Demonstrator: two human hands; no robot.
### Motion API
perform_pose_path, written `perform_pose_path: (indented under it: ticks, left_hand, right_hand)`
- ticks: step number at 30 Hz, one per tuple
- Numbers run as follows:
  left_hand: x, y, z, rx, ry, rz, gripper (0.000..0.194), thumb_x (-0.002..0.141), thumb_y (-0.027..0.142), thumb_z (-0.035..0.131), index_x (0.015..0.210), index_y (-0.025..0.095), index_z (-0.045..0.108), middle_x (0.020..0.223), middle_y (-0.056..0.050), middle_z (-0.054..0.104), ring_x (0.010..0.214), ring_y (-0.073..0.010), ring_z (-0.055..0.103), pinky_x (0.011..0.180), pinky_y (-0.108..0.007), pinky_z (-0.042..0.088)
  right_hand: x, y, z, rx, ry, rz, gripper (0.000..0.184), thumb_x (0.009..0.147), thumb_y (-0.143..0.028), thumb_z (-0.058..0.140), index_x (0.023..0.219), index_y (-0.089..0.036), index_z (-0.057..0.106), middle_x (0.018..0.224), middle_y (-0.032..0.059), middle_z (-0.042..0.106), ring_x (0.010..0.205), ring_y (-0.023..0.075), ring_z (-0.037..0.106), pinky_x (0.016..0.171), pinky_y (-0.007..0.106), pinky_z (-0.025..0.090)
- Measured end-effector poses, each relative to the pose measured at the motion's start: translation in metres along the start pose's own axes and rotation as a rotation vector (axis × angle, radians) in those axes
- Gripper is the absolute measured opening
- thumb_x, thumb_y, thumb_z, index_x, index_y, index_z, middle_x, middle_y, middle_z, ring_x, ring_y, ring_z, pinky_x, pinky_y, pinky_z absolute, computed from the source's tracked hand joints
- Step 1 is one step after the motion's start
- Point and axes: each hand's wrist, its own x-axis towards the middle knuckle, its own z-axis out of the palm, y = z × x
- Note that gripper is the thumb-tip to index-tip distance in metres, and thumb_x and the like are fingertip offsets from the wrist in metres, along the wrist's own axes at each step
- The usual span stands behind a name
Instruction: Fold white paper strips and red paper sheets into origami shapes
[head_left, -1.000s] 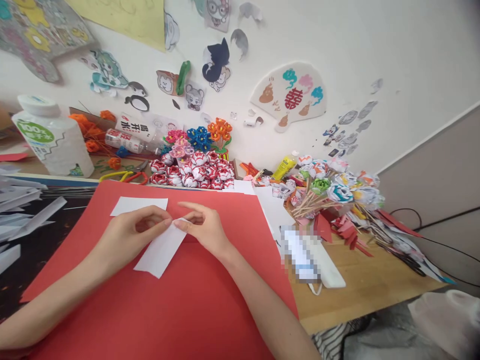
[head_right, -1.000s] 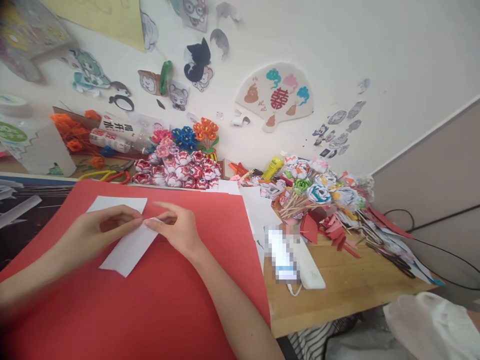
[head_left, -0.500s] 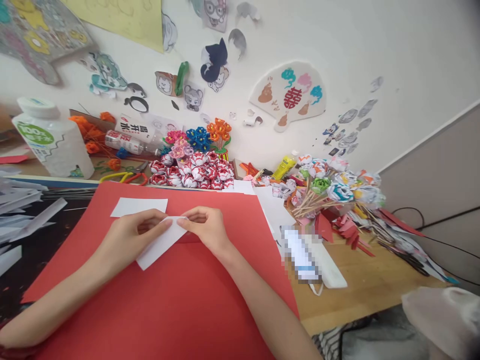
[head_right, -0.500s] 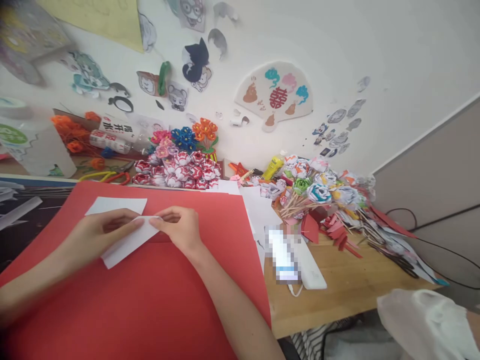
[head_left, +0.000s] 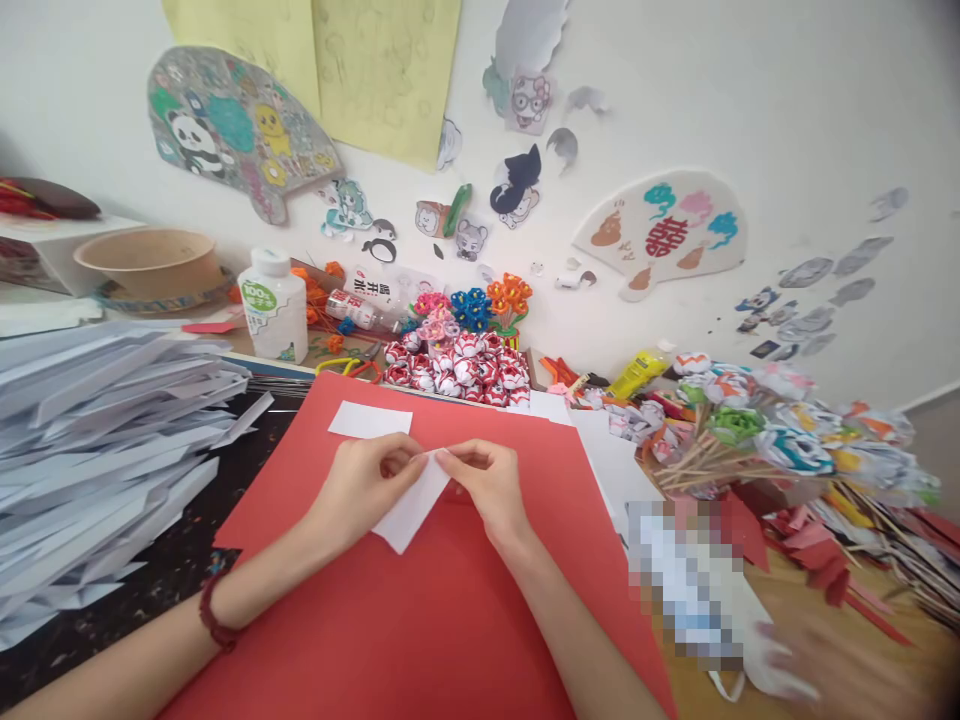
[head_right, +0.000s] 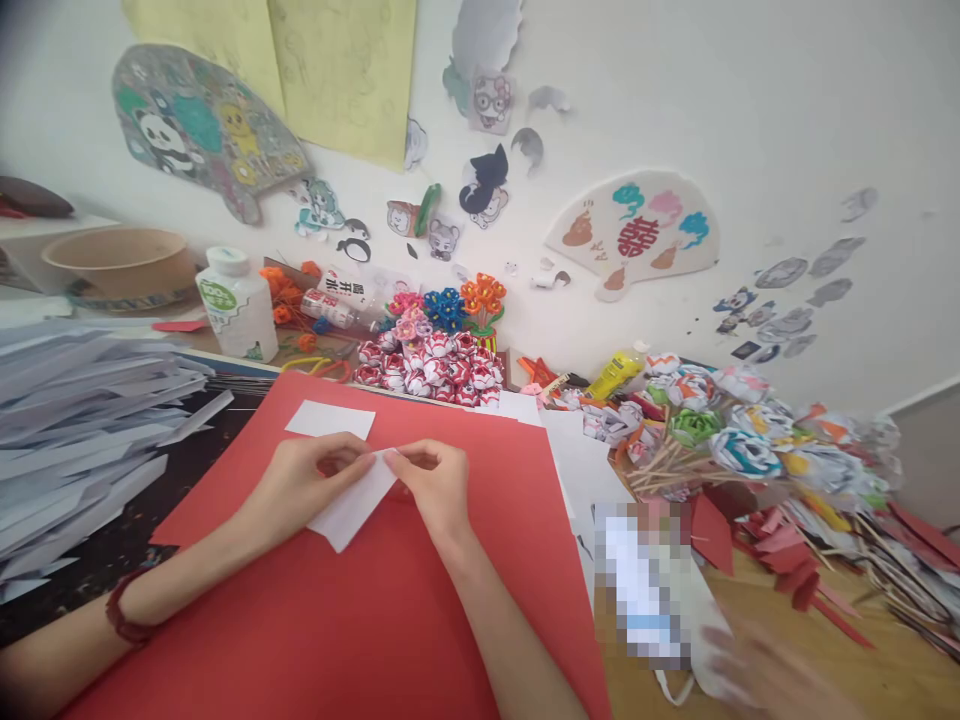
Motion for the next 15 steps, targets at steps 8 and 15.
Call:
perform_pose_path:
  ticks: [8,15]
  left_hand:
    - [-0.001,-0.007,0.005,-0.006,-0.076,0.016,0.032,0.090,0.043,0.051,0.081,0.018,0.069,0.074,-0.004,0.072,0.067,-0.0180,0.066,0.059,-0.025,0.046]
    - [-0.003,-0.005,0.004,0.000,-0.012,0.002,0.033,0.090,0.044,0.052,0.088,0.019,0.073,0.076,-0.004,0.074,0.068,-0.0189,0.066,0.061,-0.026,0.046]
  right_hand:
    - [-0.006,-0.010,0.001,-0.244,-0.021,-0.254,0.013,0.082,-0.035,0.072,0.085,-0.024,0.078,0.084,0.0032,0.075,0.075,0.0191,0.066,0.068,0.031,0.051]
    - [-0.009,-0.006,0.001,-0.329,0.101,-0.298,0.013,0.082,-0.034,0.072,0.078,-0.023,0.076,0.076,0.0031,0.073,0.066,0.0187,0.064,0.062,0.030,0.050]
